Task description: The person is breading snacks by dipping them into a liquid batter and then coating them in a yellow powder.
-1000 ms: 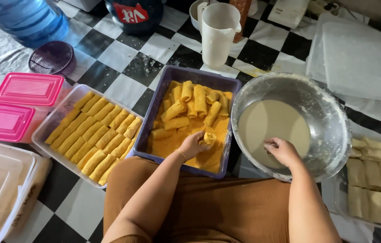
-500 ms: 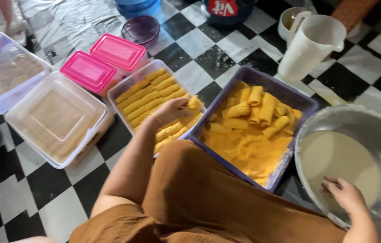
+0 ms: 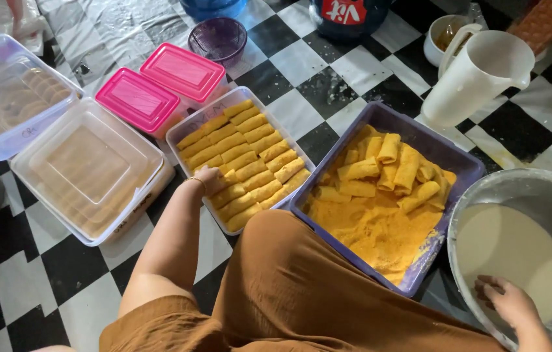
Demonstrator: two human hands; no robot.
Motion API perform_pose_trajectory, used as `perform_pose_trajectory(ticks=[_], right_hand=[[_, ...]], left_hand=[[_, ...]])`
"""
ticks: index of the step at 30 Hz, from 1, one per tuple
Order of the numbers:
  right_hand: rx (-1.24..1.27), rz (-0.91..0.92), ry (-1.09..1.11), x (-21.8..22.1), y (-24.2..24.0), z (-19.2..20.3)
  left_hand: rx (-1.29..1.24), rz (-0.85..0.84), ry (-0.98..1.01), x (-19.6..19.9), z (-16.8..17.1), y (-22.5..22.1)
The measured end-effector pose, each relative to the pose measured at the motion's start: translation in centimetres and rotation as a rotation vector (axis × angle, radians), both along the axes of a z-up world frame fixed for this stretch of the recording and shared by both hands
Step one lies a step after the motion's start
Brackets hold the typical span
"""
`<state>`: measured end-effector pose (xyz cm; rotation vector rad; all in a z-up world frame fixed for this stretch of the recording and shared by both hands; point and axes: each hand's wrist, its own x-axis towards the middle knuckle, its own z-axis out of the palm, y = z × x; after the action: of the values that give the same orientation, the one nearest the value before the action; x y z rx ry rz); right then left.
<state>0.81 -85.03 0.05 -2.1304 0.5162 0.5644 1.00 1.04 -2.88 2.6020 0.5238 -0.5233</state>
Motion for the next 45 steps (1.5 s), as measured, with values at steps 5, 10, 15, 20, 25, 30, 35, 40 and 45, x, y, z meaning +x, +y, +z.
perform_pose_trajectory(ticks=[5,10,15,20,25,30,35,40,45], right_hand=[[-0.092,0.083,-0.038,0.0,-0.2,0.1],[-0.045,0.015,-0.003,0.0,-0.1,-0.1],[-0.083,0.002,-0.011,-0.6,1.6,2.8],[-0.02,-0.036,-0.039,-0.9,1.3,3.3],[-0.032,-0.04,-0.012,-0.7,2.7,5.6],[-0.067,0.008,-0.016,-0.8,2.7,5.0],[-0.066,0.01,-0.015,-0.9,2.5,4.6],[0.022,-0.001,-0.035,-0.5,0.7,2.2],[-0.03,0.038,-0.045,0.3,-1.3,-0.6]], left_hand=[[0.253,-0.052,0.114,1.7,-1.8,-1.1],[0.071,-0.197,-0.434,5.4,13.7,-19.9],[-0.078,-0.497,-0.463,9.0,16.9,-34.0],[0.132,-0.389,-0.393,10.1,14.1,-37.6],[0.022,-0.538,-0.452,9.3,12.8,-36.6],[0.142,-0.599,-0.274,8.7,14.1,-37.5],[-0.217,-0.379,-0.351,7.9,15.7,-37.6],[-1.348,0.188,-0.057,7.4,17.8,-33.4],[-1.837,0.199,-0.057,5.9,15.9,-23.8]])
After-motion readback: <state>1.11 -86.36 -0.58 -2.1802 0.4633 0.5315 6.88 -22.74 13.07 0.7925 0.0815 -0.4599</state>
